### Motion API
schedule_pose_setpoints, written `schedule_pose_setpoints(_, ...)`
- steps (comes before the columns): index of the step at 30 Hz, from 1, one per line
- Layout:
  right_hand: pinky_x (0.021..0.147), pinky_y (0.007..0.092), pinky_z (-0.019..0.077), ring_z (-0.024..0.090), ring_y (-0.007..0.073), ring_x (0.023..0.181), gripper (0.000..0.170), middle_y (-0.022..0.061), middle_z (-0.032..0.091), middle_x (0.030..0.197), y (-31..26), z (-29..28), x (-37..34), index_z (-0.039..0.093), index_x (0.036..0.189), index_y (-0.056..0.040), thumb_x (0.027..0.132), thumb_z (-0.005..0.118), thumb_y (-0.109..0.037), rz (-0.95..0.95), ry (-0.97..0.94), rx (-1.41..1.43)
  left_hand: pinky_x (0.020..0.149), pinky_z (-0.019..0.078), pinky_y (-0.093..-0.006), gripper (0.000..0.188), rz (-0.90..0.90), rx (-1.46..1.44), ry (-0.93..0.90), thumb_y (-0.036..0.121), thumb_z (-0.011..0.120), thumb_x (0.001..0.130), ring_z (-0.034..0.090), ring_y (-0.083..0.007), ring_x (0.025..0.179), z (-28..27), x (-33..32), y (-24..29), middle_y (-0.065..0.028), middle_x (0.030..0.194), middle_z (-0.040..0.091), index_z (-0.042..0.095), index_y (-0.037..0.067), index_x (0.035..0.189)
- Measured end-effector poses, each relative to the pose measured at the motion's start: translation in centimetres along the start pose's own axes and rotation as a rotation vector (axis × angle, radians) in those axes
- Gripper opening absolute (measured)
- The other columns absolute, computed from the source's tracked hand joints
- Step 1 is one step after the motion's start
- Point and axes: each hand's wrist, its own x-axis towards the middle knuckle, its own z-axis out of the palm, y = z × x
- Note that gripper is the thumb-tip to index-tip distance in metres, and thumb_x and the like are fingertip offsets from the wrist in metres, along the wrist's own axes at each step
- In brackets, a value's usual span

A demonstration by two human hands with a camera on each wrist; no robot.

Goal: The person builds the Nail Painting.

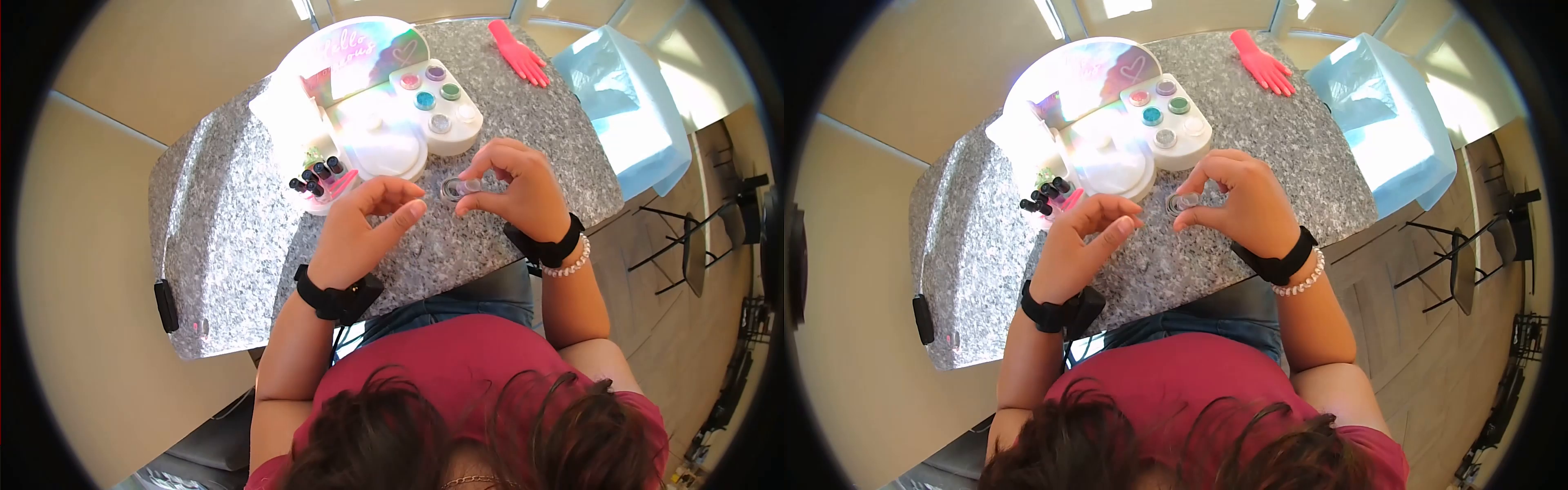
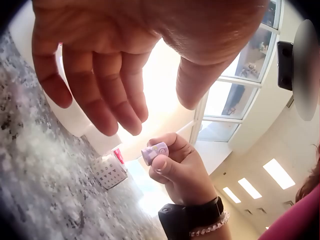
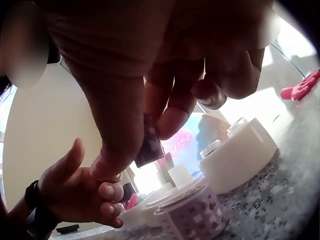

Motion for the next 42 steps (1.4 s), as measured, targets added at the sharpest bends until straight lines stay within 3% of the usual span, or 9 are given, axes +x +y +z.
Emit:
schedule_pose_setpoints(5, 0.073, 0.0349, 0.0523, 0.065, 0.0211, 0.082, 0.040, 0.0006, 0.074, 0.085, 0.9, 1.0, 0.7, 0.076, 0.086, -0.0106, 0.062, 0.102, -0.029, 0.045, 0.028, -0.069, 0.097, 0.0519, -0.0274, 0.026, -0.054, -0.059, 0.027, 0.022, 0.071, 0.108, 0.068, -0.0092, 0.109, -0.3, 0.1, -0.9, -0.0038, 0.114, 0.075, 0.071, 0.003, 0.125)
schedule_pose_setpoints(13, 0.082, 0.0390, 0.0510, 0.064, 0.0235, 0.084, 0.033, 0.0005, 0.070, 0.079, 1.0, 1.5, 1.4, 0.078, 0.088, -0.0112, 0.064, 0.100, -0.022, -0.016, -0.054, -0.097, 0.097, 0.0519, -0.0273, 0.027, -0.055, -0.079, 0.017, 0.020, 0.072, 0.107, 0.068, -0.0095, 0.107, -0.4, 0.1, -1.4, -0.0033, 0.117, 0.074, 0.070, 0.002, 0.127)
schedule_pose_setpoints(16, 0.077, 0.0380, 0.0506, 0.062, 0.0220, 0.079, 0.031, 0.0005, 0.066, 0.076, 0.6, 1.5, 1.5, 0.078, 0.089, -0.0107, 0.067, 0.098, -0.019, 0.034, -0.112, -0.116, 0.089, 0.0538, -0.0281, 0.036, -0.027, -0.114, -0.001, 0.026, 0.081, 0.100, 0.069, -0.0100, 0.098, 0.3, -0.1, -0.7, -0.0046, 0.113, 0.077, 0.074, 0.003, 0.126)
schedule_pose_setpoints(17, 0.077, 0.0380, 0.0506, 0.062, 0.0220, 0.079, 0.031, 0.0005, 0.066, 0.076, 0.5, 1.5, 1.6, 0.078, 0.089, -0.0107, 0.067, 0.098, -0.019, 0.035, -0.117, -0.116, 0.092, 0.0532, -0.0289, 0.040, -0.024, -0.033, -0.073, 0.025, 0.080, 0.100, 0.069, -0.0108, 0.103, 0.2, -0.1, -0.1, -0.0051, 0.120, 0.075, 0.071, 0.004, 0.133)
schedule_pose_setpoints(19, 0.069, 0.0338, 0.0482, 0.059, 0.0180, 0.073, 0.030, 0.0000, 0.062, 0.074, 0.4, 1.4, 1.8, 0.077, 0.092, -0.0090, 0.070, 0.097, -0.016, 0.217, -0.222, -0.028, 0.096, 0.0525, -0.0298, 0.045, -0.021, 0.045, -0.144, 0.024, 0.079, 0.100, 0.068, -0.0116, 0.108, 0.3, -0.1, 0.2, -0.0056, 0.128, 0.074, 0.068, 0.005, 0.140)
schedule_pose_setpoints(21, 0.066, 0.0317, 0.0474, 0.058, 0.0155, 0.071, 0.030, -0.0001, 0.061, 0.075, 0.7, 1.5, 1.6, 0.076, 0.094, -0.0081, 0.073, 0.096, -0.014, 0.233, -0.227, 0.021, 0.096, 0.0524, -0.0315, 0.052, 0.060, 0.104, -0.167, 0.026, 0.081, 0.098, 0.068, -0.0137, 0.109, 0.5, -0.1, 0.3, -0.0054, 0.132, 0.074, 0.068, 0.007, 0.144)
schedule_pose_setpoints(28, 0.066, 0.0277, 0.0504, 0.057, 0.0106, 0.070, 0.020, 0.0014, 0.063, 0.082, 0.7, 0.7, 0.7, 0.073, 0.106, -0.0046, 0.089, 0.083, -0.007, 0.209, -0.241, 0.166, 0.095, 0.0524, -0.0323, 0.053, 0.088, 0.141, -0.207, 0.025, 0.082, 0.096, 0.069, -0.0159, 0.110, 0.9, 0.0, 0.5, -0.0071, 0.141, 0.072, 0.069, 0.008, 0.145)
schedule_pose_setpoints(34, 0.064, 0.0284, 0.0506, 0.058, 0.0143, 0.069, 0.015, 0.0048, 0.057, 0.078, 2.1, 1.8, 0.2, 0.069, 0.102, -0.0026, 0.090, 0.076, -0.007, 0.181, -0.146, 0.178, 0.094, 0.0532, -0.0328, 0.056, 0.088, 0.174, -0.199, 0.026, 0.082, 0.096, 0.069, -0.0172, 0.110, 1.3, 0.2, 0.0, -0.0098, 0.147, 0.069, 0.067, 0.009, 0.148)
schedule_pose_setpoints(42, 0.062, 0.0323, 0.0507, 0.057, 0.0159, 0.065, 0.015, 0.0062, 0.056, 0.078, 1.6, 1.7, 0.5, 0.066, 0.099, -0.0009, 0.089, 0.076, -0.005, 0.233, -0.184, 0.169, 0.094, 0.0533, -0.0326, 0.057, 0.090, 0.185, -0.208, 0.026, 0.081, 0.097, 0.069, -0.0177, 0.108, 1.3, 0.3, 0.0, -0.0112, 0.152, 0.066, 0.066, 0.008, 0.149)
